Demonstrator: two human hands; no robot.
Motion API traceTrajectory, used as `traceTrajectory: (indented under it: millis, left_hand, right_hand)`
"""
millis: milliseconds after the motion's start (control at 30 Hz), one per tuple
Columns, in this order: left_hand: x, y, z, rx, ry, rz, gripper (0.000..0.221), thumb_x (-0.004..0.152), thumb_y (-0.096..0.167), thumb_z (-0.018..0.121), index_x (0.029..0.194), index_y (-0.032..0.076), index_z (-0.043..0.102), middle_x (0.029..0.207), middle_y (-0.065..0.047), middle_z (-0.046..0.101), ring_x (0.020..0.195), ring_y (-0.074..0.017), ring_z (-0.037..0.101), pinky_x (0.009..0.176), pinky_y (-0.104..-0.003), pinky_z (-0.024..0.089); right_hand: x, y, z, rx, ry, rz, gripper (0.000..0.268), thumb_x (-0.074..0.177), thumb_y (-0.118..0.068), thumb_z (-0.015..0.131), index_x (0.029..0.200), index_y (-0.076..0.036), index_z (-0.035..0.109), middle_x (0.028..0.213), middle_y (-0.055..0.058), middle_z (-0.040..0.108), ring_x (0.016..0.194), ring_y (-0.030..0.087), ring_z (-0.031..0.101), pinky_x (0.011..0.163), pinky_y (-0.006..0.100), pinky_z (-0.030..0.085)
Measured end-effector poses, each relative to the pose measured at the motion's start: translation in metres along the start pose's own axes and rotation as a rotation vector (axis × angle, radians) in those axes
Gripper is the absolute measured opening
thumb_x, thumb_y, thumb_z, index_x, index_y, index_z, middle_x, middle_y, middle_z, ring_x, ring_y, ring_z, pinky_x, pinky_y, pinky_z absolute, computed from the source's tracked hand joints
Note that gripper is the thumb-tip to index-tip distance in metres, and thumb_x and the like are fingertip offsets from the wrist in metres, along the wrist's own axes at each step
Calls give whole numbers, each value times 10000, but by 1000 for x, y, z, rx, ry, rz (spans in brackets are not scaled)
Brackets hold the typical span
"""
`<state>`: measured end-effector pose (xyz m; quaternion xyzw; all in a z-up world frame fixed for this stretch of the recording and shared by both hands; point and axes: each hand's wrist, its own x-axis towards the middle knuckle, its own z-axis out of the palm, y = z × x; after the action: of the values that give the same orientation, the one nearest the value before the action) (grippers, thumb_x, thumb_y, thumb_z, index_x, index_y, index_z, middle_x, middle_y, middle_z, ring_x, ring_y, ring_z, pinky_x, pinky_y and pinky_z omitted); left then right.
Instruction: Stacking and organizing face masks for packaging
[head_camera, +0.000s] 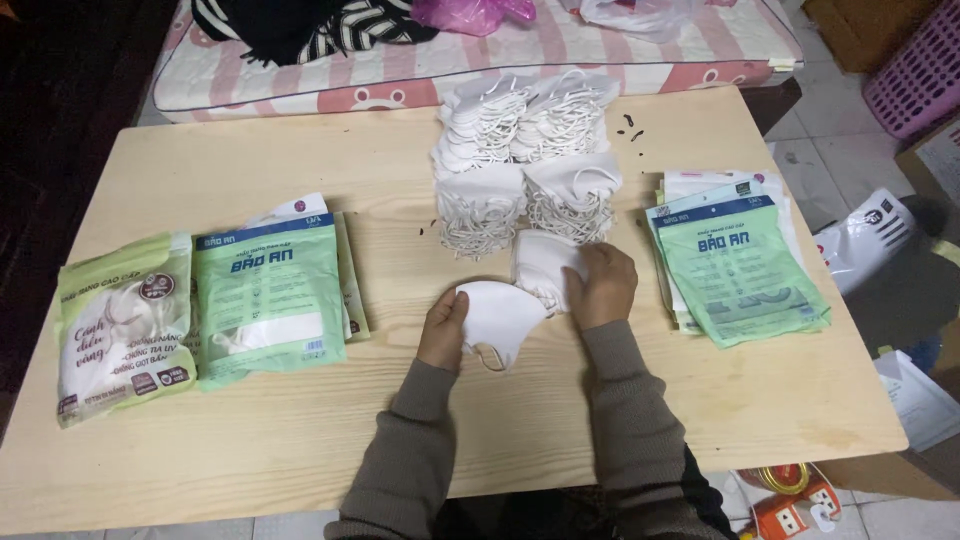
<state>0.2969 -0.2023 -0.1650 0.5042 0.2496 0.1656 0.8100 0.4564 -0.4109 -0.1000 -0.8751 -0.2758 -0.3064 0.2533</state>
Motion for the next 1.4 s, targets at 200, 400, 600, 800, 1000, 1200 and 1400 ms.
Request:
traceTrajectory:
  millis: [200,400,600,800,1000,1200,1400]
  left_hand:
    - [-10,17,7,-13,71,-12,302,1084,204,528,1280,56,703,1084,-157,756,965,-212,713,889,-383,589]
    - [-10,16,6,-33,66,-19,301,1071,213,563,1271,42,708,1083,-166,754,958,-217,712,871,-377,592]
    - [-7,7,6,-131,9,-43,320,1066,275,572,1263,68,715,1086,-115,759,926,-180,717,863,-371,596]
    - [-6,-1,4,-145,-34,-32,319,1069,295,565,1239,78,724,1081,-132,766,952,-203,729,875,-379,592]
    - [-15,19,12,-73,-49,-34,309,1063,267,572,1253,72,720,1013,-105,773,869,-173,737,791,-334,612]
    - [-11,12,11,-111,-9,-39,287,1042,234,606,1230,49,716,974,-105,771,836,-176,746,753,-312,620]
    - [-11,15,10,-127,3,-64,311,1032,220,625,1275,41,700,1048,-136,765,897,-202,738,783,-333,608]
  right_hand:
    - [-1,-3,-4,415,104,273,85,948,-240,749,1009,-199,708,1015,26,758,992,278,725,845,374,559]
    - [12,-18,-29,1252,-86,596,142,936,8,705,1043,-70,653,809,27,701,656,87,640,580,207,524]
    - [-16,-10,9,1234,-495,531,136,884,-27,756,1002,-12,688,671,101,706,360,123,583,296,204,486]
    - [-25,-15,26,1219,-514,568,126,881,-6,752,985,7,681,642,127,679,355,147,589,274,206,491]
    - [-36,-10,46,1261,-534,596,140,869,-12,774,968,9,679,643,95,696,384,140,620,302,215,525]
    - [-21,-15,14,1027,-452,466,117,872,-94,820,979,-95,772,742,90,757,641,137,682,522,301,595]
    - [11,-22,-29,221,-113,159,419,849,-179,862,1186,4,694,1183,211,690,1175,401,626,994,469,525]
